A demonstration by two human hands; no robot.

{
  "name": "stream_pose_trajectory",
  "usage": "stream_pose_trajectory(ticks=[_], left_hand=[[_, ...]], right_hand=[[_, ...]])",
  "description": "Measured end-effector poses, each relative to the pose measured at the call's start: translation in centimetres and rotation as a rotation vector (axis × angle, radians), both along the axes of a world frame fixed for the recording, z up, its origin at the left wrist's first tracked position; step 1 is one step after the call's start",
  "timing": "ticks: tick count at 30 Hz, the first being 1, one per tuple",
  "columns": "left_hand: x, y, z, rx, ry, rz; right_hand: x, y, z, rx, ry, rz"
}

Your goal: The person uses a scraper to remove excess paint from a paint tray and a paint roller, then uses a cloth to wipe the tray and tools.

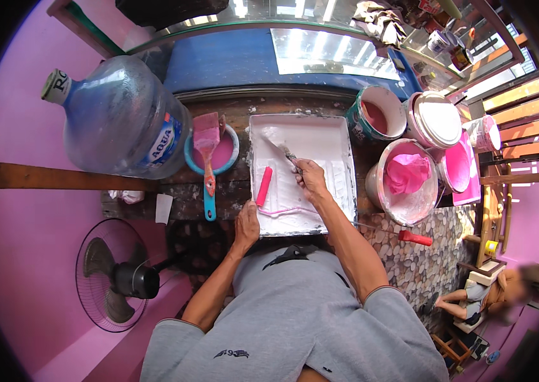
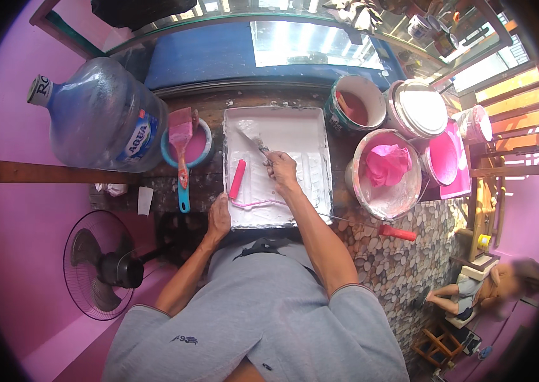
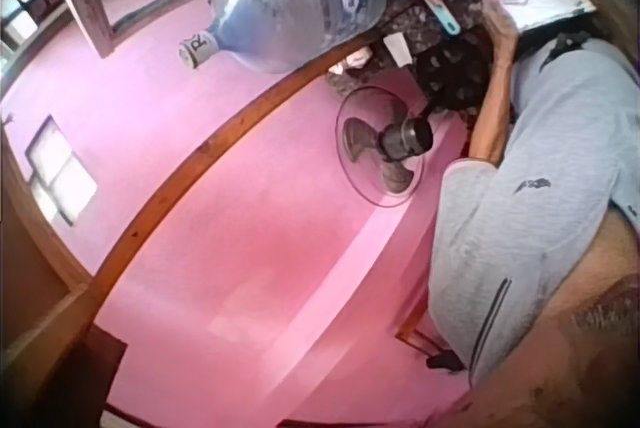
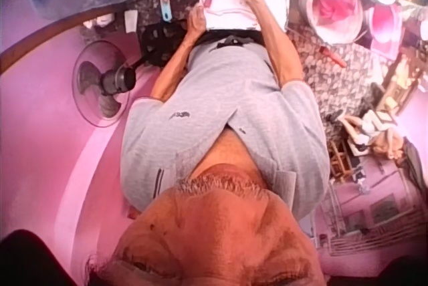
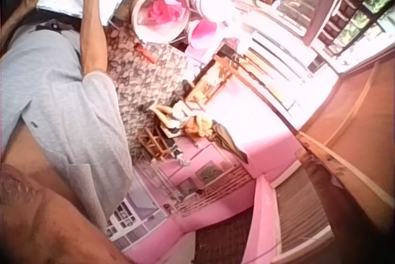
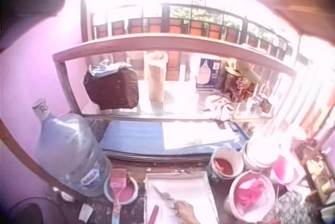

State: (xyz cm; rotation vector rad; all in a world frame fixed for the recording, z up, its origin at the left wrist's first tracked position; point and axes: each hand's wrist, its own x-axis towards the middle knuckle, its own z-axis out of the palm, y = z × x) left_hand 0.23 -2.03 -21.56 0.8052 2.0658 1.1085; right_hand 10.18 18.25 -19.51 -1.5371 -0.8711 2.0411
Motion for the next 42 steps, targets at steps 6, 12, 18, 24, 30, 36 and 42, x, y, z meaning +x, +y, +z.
stream_pose_trajectory(ticks=[6,12,18,24,30,36,42], left_hand=[[0.2,0.0,0.5,0.025,0.028,0.024],[-0.1,-0.1,0.9,-0.071,-0.026,-0.007],[0.0,0.2,0.8,-0.047,-0.020,-0.026],[0.0,-0.3,-0.1,-0.020,-0.025,0.001],[-0.1,0.0,0.8,0.013,-0.047,-0.020],[0.0,0.0,1.0,0.090,-0.019,0.016],[0.0,0.2,0.8,-0.011,-0.052,-0.017]], right_hand=[[3.8,0.8,2.7,0.461,-0.474,0.320],[2.9,3.1,5.3,1.303,-0.630,0.620],[-2.3,3.6,4.3,1.440,-0.714,0.908],[0.1,3.6,7.7,1.454,-0.703,1.145],[5.6,5.0,9.7,1.357,-0.829,1.161],[8.1,6.8,11.6,1.289,-0.852,0.924],[6.4,8.6,8.0,1.351,-0.909,0.788]])
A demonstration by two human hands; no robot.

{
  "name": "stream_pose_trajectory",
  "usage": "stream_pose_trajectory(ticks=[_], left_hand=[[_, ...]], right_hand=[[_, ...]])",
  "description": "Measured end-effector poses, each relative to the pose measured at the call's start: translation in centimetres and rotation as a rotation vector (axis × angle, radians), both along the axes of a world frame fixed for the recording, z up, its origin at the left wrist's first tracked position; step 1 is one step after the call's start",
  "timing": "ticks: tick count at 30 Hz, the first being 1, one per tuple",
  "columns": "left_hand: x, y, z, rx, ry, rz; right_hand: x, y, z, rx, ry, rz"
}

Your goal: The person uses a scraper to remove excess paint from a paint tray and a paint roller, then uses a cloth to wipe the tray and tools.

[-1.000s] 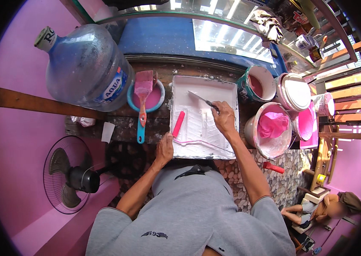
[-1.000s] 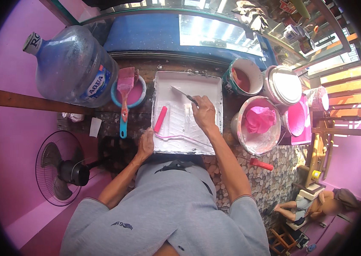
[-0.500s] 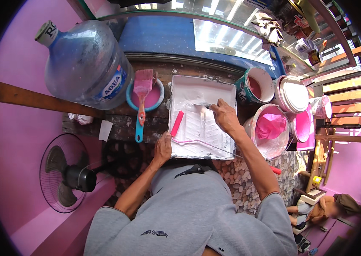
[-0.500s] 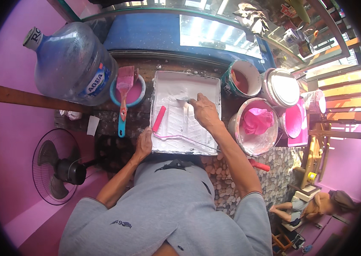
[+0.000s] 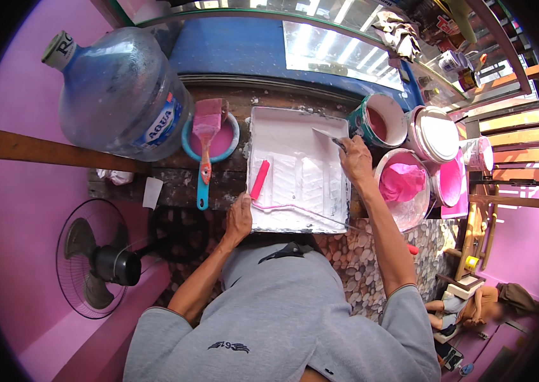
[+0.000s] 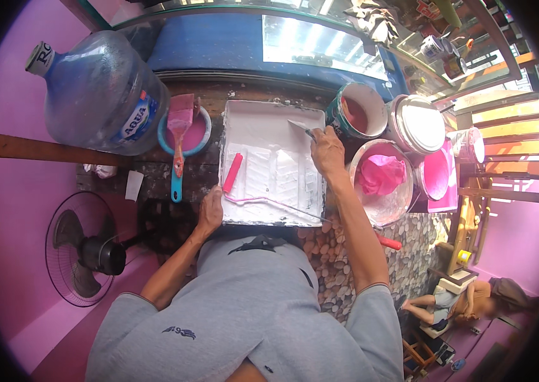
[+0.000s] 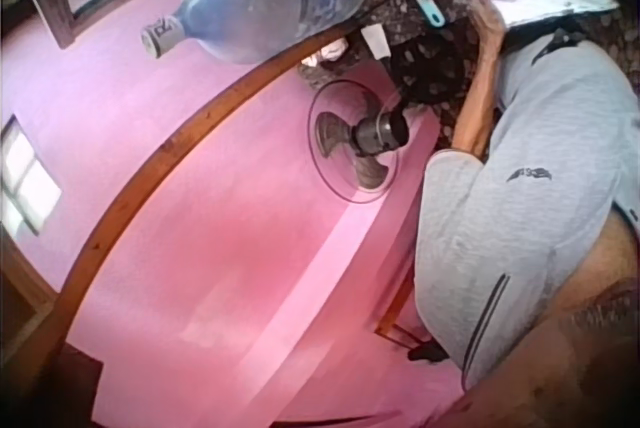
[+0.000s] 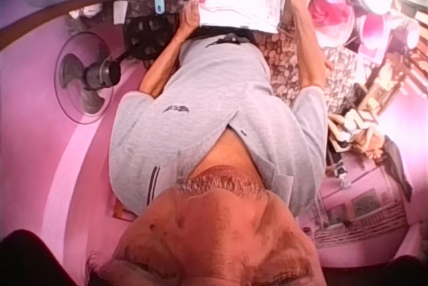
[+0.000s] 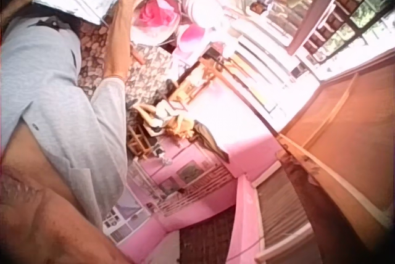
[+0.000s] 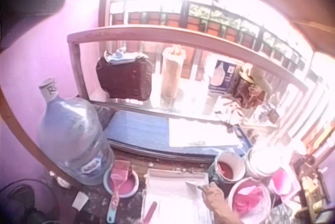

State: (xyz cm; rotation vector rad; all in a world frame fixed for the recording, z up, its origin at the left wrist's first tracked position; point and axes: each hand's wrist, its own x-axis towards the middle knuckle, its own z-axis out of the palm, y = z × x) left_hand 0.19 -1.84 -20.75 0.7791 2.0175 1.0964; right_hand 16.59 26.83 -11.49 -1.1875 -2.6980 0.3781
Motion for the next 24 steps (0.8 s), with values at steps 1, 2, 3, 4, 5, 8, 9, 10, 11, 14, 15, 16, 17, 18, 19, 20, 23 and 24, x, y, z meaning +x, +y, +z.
stream_pose_trajectory(ticks=[1,2,3,4,5,8,9,10,11,14,15,16,17,18,19,20,23,24], left_hand=[[0.0,0.0,0.0,-0.003,0.005,0.003],[0.0,0.0,-0.1,-0.005,0.010,0.004],[0.0,0.0,-0.1,-0.006,0.010,0.000],[0.0,-0.1,0.0,-0.019,0.008,0.009],[0.0,-0.2,0.0,-0.031,0.006,0.018],[-0.1,-0.3,-0.1,-0.021,0.011,0.017],[-0.1,-0.4,-0.2,-0.022,0.010,0.018],[-0.1,-0.3,-0.2,-0.017,0.014,0.015],[-0.1,-0.3,-0.2,-0.012,0.018,0.013],[0.1,-0.2,-0.4,0.007,0.030,0.012],[0.1,-0.1,-0.4,0.007,0.030,0.005],[0.0,-0.2,-0.3,-0.001,0.029,-0.004],[0.0,-0.2,-0.2,-0.008,0.027,-0.014],[0.0,-0.2,-0.3,-0.009,0.027,-0.017],[0.0,-0.2,-0.3,-0.007,0.027,-0.008],[0.0,-0.3,-0.3,-0.005,0.026,0.000],[0.0,-0.4,-0.1,-0.007,0.007,0.027],[0.0,-0.4,-0.1,-0.008,0.007,0.031]], right_hand=[[-0.5,-0.3,-0.6,-0.013,-0.018,-0.005],[-0.7,-0.7,-1.1,-0.029,-0.004,0.028],[-0.6,-1.1,-1.4,-0.041,-0.025,0.065],[-0.9,-1.9,-1.1,-0.067,-0.060,0.081],[-0.9,-2.5,-0.5,-0.094,-0.094,0.098],[-0.3,-3.0,1.4,-0.144,-0.061,0.122],[-0.3,-2.8,1.4,-0.145,-0.061,0.124],[-0.2,-2.4,1.4,-0.124,-0.036,0.100],[-0.2,-2.1,1.4,-0.103,-0.010,0.077],[-1.4,-1.5,-0.4,-0.062,0.030,0.055],[-1.9,-1.6,-1.0,-0.049,0.061,0.058],[-2.6,-1.8,-1.3,-0.078,0.037,0.076],[-2.9,-2.2,-1.5,-0.079,0.037,0.074],[-3.1,-2.7,-1.6,-0.086,0.011,0.093],[-3.2,-3.1,-1.4,-0.092,-0.016,0.119],[-3.1,-3.4,-1.1,-0.108,-0.034,0.158],[-2.7,-3.5,1.0,-0.148,-0.009,0.179],[-2.8,-3.3,1.5,-0.135,0.003,0.171]])
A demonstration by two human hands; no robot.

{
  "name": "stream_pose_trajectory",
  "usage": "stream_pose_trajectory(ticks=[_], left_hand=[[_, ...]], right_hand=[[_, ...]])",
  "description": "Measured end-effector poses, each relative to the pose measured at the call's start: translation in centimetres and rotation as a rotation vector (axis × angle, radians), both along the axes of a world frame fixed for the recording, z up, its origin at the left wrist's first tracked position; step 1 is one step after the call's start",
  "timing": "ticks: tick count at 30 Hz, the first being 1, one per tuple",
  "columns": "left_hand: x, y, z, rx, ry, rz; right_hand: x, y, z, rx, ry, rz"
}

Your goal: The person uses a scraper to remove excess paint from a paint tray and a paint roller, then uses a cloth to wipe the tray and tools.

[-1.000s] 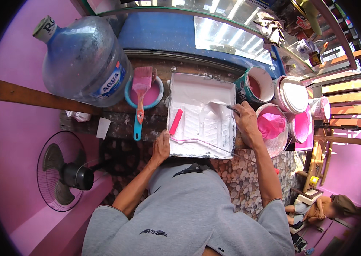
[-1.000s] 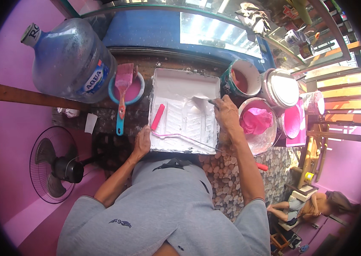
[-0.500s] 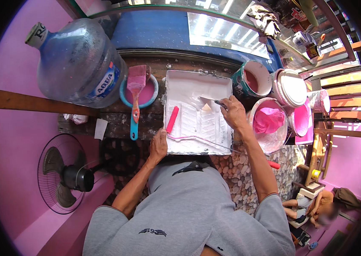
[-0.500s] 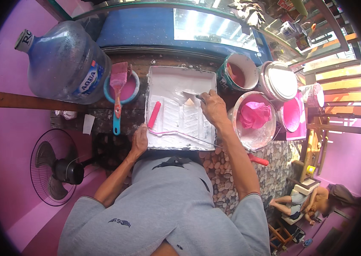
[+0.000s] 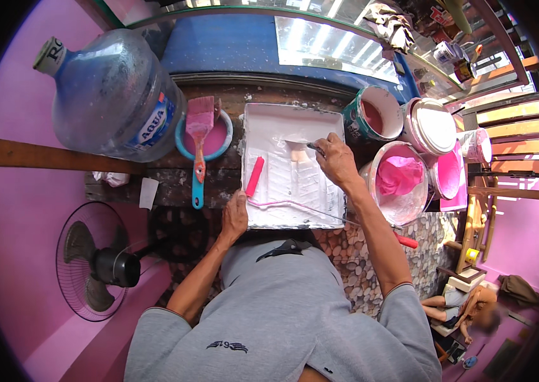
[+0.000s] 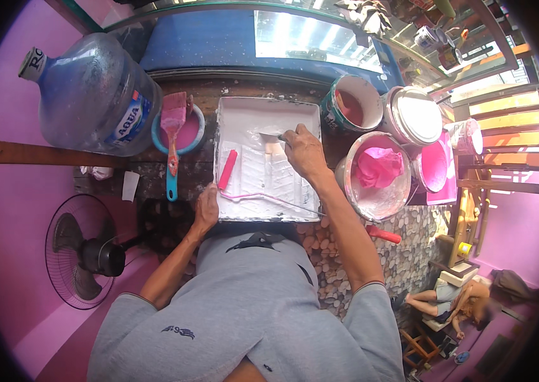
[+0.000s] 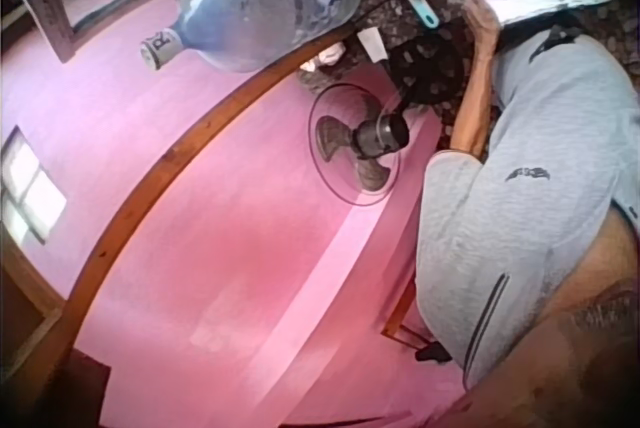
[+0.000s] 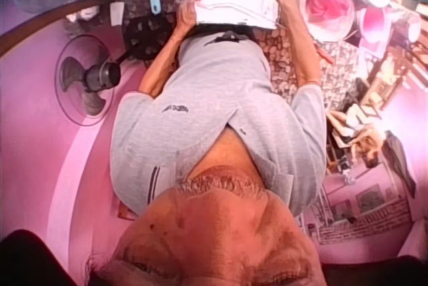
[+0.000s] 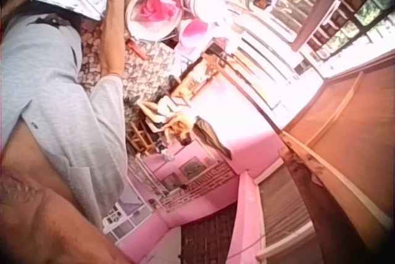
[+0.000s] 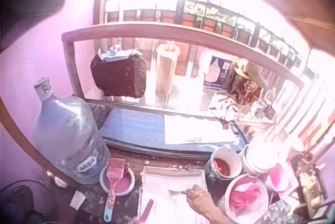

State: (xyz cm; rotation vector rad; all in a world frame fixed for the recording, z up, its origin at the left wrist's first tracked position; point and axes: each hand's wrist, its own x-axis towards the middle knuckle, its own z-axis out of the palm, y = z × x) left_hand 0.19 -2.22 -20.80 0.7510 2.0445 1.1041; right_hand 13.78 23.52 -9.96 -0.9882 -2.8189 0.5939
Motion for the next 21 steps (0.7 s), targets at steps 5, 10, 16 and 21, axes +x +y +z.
stream_pose_trajectory(ticks=[5,10,16,21], left_hand=[[0.1,0.4,0.0,-0.009,0.001,-0.009],[0.0,0.1,-0.2,0.011,0.025,0.001],[0.2,0.4,0.4,0.035,0.033,0.011],[0.0,0.3,-0.1,-0.003,0.011,-0.018]], right_hand=[[-1.9,1.0,-2.1,0.076,0.070,-0.068],[-2.6,-0.5,-2.3,0.076,-0.011,0.055],[-3.6,0.3,-2.1,0.089,0.055,0.023],[-5.0,-0.3,-4.1,0.087,0.050,0.062]])
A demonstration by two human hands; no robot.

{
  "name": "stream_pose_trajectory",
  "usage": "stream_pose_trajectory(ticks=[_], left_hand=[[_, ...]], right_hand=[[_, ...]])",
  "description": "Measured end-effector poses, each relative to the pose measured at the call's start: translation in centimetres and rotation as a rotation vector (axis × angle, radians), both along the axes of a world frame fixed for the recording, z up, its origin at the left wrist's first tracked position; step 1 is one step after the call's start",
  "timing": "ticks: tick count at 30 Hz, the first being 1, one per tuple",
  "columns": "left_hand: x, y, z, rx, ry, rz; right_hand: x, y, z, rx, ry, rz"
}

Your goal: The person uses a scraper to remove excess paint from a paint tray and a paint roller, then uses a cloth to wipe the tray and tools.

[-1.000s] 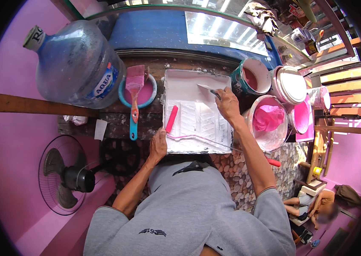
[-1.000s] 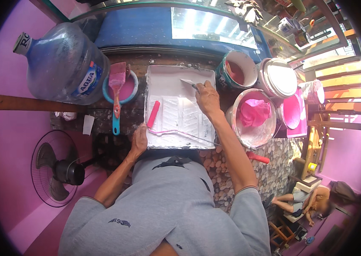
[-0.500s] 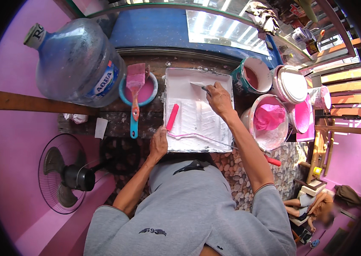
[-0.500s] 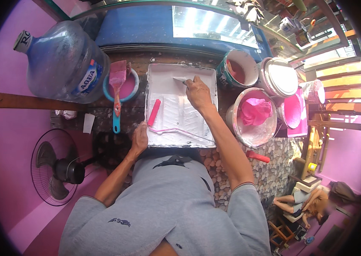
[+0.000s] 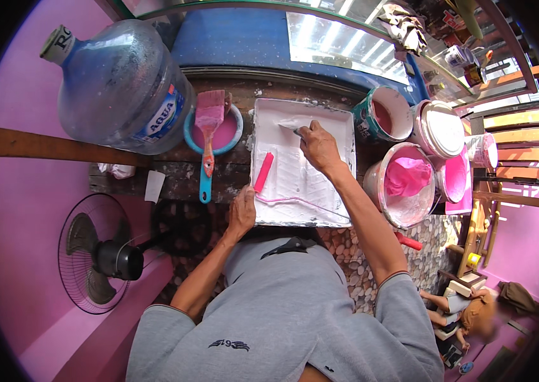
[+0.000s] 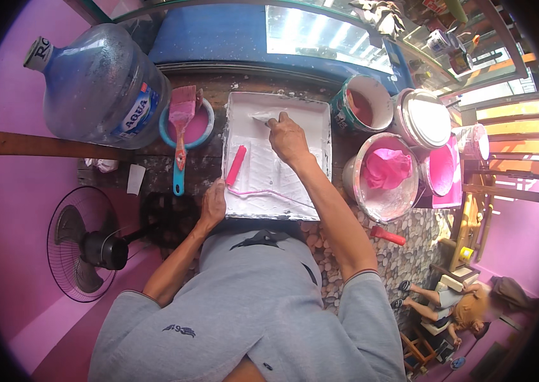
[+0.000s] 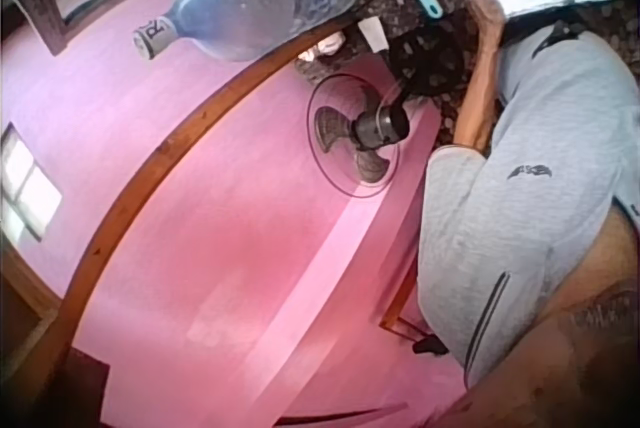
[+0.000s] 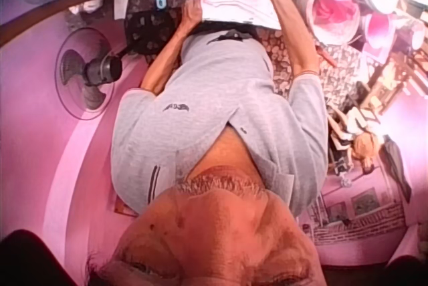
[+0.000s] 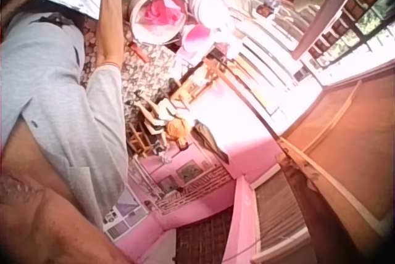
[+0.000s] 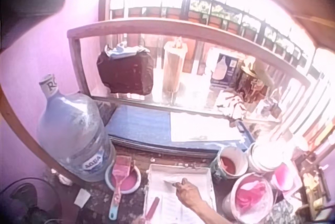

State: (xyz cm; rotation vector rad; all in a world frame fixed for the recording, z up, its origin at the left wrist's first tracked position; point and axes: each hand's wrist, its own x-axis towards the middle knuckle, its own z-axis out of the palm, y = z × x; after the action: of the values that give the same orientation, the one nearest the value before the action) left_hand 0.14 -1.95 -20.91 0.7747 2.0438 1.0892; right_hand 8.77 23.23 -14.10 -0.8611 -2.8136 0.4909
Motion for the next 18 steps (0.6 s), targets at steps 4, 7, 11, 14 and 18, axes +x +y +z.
stream_pose_trajectory(ticks=[4,7,11,14,18], left_hand=[[-0.1,-0.3,-0.2,0.014,-0.004,0.019],[0.0,-0.2,-0.2,0.021,0.000,0.016],[0.1,0.0,-0.4,0.009,0.000,-0.008],[-0.1,-0.1,-1.0,-0.002,0.012,-0.008],[-0.2,-0.1,-0.1,0.000,-0.008,-0.019]], right_hand=[[-0.5,-0.2,2.1,-0.049,-0.031,0.032],[-1.3,0.4,2.1,-0.047,-0.004,0.025],[-2.6,0.3,0.6,-0.028,0.009,0.063],[-2.1,-0.5,0.5,-0.035,-0.007,0.110],[1.1,-1.2,2.0,-0.031,-0.085,0.111]])
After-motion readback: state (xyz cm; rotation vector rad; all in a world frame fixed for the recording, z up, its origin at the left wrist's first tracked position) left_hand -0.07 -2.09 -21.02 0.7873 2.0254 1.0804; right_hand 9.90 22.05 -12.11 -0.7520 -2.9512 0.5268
